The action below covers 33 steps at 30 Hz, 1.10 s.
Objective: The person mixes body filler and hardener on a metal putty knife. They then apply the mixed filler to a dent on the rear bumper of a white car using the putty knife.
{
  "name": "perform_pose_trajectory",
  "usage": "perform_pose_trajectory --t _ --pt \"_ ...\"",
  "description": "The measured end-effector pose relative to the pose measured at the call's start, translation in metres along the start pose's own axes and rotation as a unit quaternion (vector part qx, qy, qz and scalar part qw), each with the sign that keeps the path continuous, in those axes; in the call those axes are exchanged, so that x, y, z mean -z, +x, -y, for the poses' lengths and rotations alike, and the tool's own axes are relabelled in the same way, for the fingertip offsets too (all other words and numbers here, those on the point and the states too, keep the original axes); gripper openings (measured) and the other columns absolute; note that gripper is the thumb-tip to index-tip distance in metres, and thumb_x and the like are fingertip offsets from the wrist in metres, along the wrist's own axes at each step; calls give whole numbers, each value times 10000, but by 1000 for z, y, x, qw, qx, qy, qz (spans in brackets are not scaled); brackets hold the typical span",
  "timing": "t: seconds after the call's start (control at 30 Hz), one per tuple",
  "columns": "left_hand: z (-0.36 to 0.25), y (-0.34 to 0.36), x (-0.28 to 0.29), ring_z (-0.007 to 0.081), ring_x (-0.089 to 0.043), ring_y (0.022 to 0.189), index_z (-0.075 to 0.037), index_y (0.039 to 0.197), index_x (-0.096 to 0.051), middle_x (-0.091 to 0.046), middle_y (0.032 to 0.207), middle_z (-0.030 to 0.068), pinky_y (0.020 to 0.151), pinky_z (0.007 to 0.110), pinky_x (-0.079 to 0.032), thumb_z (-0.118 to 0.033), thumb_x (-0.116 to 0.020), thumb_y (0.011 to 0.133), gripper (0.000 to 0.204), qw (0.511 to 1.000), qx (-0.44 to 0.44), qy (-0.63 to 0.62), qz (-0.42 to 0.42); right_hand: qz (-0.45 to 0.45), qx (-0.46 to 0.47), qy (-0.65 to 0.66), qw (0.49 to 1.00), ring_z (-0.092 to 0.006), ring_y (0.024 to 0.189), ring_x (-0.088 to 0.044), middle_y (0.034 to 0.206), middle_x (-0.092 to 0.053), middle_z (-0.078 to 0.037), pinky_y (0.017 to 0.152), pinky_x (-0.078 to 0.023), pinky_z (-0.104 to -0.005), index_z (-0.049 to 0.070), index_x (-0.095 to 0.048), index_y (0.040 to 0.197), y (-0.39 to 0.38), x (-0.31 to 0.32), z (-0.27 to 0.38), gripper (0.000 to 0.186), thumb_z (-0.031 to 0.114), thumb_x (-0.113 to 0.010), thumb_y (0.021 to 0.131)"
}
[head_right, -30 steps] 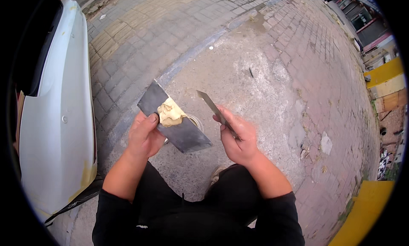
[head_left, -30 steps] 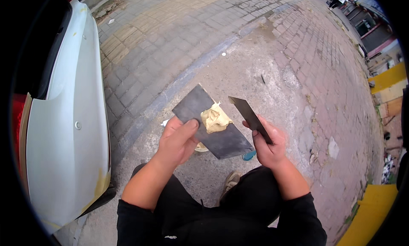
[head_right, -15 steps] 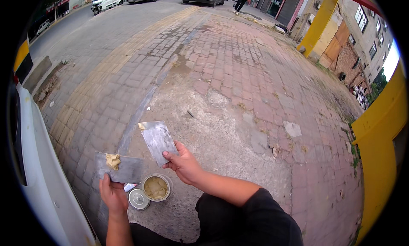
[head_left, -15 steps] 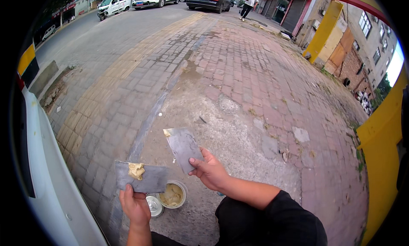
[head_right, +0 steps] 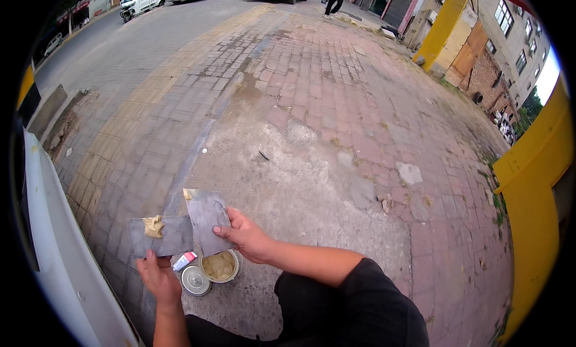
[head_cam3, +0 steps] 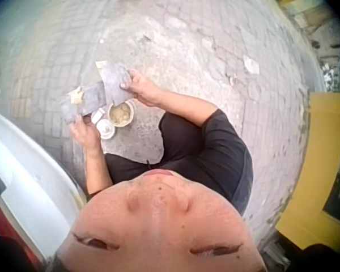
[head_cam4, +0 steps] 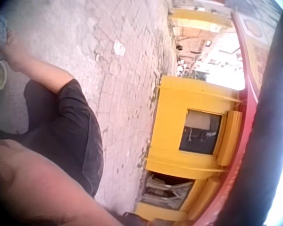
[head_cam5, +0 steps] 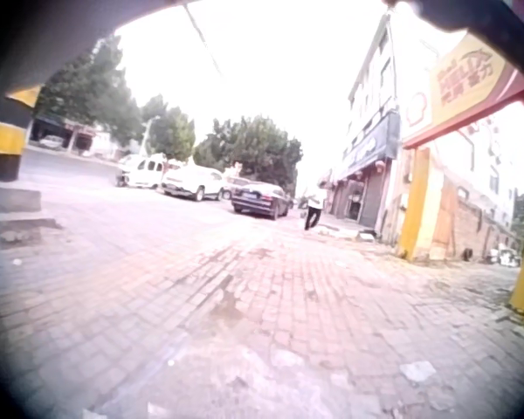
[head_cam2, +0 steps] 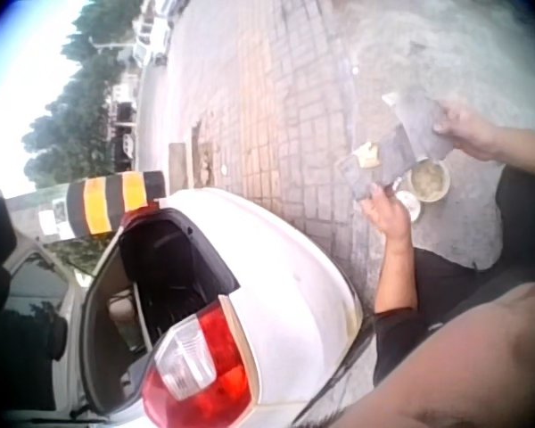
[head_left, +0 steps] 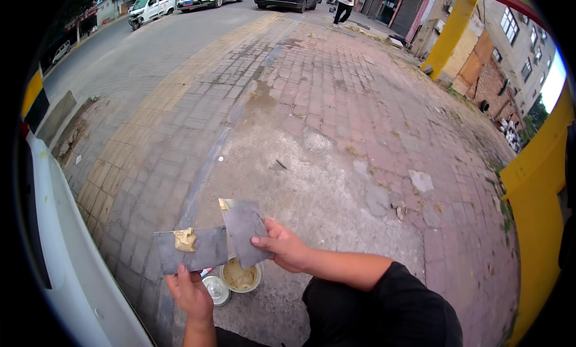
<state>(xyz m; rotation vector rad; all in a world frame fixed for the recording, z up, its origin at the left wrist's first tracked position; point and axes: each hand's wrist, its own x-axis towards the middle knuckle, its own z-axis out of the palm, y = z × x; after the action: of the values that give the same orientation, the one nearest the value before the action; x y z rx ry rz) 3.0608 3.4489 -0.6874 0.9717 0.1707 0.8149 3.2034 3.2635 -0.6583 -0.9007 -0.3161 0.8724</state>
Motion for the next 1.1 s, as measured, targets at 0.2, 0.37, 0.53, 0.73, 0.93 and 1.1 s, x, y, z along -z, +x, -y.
perform_pose_trajectory --t 0.2,0.37,0.53,0.73,0.93,1.1 --pt "14 -3 -19 197 -589 1079 36 1300 -477 -616 1175 119 935 345 -462 -188 -435 1044 344 998 36 27 39 -65 -38 -20 997 -152 1129 -614 1248 -625 -89 922 -518 -327 35 -445 1360 -11 10 -3 362 154 -521 1026" --pt "-4 -13 -13 241 -602 1113 105 1382 -426 -619 1205 189 948 322 -454 -105 -465 1018 423 962 -68 220 149 -104 -49 -96 989 -93 954 -635 1133 -673 -49 763 -488 -228 18 -530 1291 -5 -15 -14 304 148 -532 1016" --pt "7 -24 -19 332 -662 961 161 1415 -367 -634 1144 270 841 399 -521 -51 -545 966 527 911 -117 349 185 -100 -72 -158 980 -15 760 -511 1038 -658 1 614 -381 -183 33 -566 1228 -5 -4 -17 246 172 -528 1029" --pt "17 -20 -38 315 -694 851 202 1334 -431 -661 1039 255 765 365 -545 -19 -526 951 453 879 -184 379 225 -90 -64 -106 988 -28 824 -562 1062 -664 -15 654 -413 -185 20 -562 1223 -4 -8 -11 251 170 -539 1024" --pt "9 -18 -40 357 -676 700 222 1290 -453 -651 884 269 656 382 -541 2 -567 876 483 850 -176 427 254 -64 -77 -52 994 -80 965 -613 1121 -665 -53 795 -481 -241 13 -541 1245 -4 -7 -9 259 157 -530 1030" --pt "8 -15 -29 304 -634 635 170 1302 -489 -639 787 215 604 398 -497 -67 -576 886 486 844 -106 440 286 -62 -56 -49 995 -124 1040 -620 1174 -655 -74 868 -493 -271 13 -535 1256 -6 2 -4 259 147 -516 1035"
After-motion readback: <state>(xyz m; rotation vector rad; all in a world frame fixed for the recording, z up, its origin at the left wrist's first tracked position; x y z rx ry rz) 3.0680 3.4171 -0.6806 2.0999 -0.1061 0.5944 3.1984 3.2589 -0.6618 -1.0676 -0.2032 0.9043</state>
